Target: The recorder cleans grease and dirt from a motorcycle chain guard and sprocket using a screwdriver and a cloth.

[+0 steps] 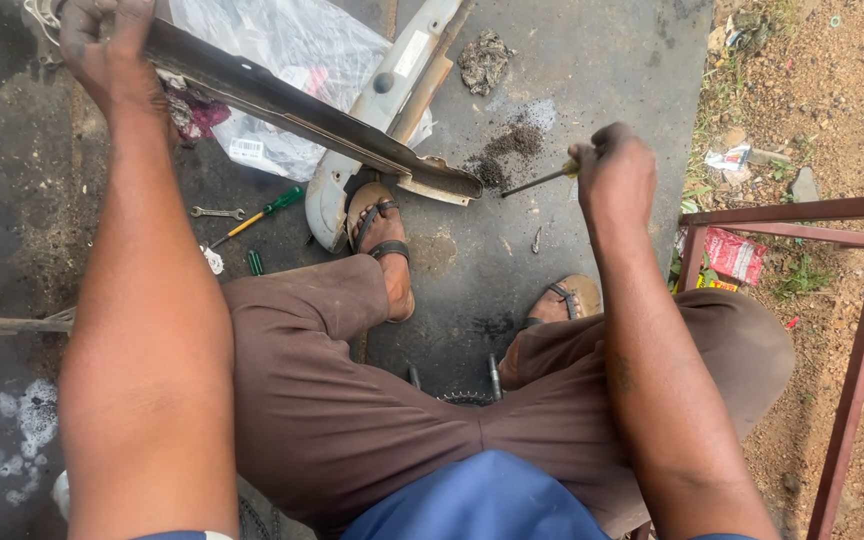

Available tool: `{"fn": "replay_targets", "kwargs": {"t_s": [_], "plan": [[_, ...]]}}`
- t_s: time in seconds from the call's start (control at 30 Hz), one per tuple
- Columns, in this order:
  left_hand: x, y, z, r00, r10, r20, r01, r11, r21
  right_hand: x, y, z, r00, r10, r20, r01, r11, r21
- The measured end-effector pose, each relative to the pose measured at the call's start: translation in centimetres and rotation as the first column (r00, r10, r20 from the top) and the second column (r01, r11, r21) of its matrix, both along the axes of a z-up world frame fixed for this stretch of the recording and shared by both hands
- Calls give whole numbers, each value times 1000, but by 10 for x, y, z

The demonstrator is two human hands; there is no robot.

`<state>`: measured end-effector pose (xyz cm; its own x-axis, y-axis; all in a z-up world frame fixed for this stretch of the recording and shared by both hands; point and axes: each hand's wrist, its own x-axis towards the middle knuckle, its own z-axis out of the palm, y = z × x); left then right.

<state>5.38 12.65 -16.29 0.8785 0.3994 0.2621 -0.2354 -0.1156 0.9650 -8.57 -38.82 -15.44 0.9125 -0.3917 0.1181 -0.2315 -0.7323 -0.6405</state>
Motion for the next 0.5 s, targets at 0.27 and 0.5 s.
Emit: {"fn": "replay_targets", "kwargs": {"t_s": [0.27, 0.5], "plan": [[-14, -7, 16, 1000, -19, -23, 17, 997, -69, -12, -27, 7, 902, 111, -417, -219, 950, -222], [-4, -3, -1, 997, 31, -71, -37, 995, -87, -42, -35, -17, 623, 80, -778, -561, 739, -373]]}}
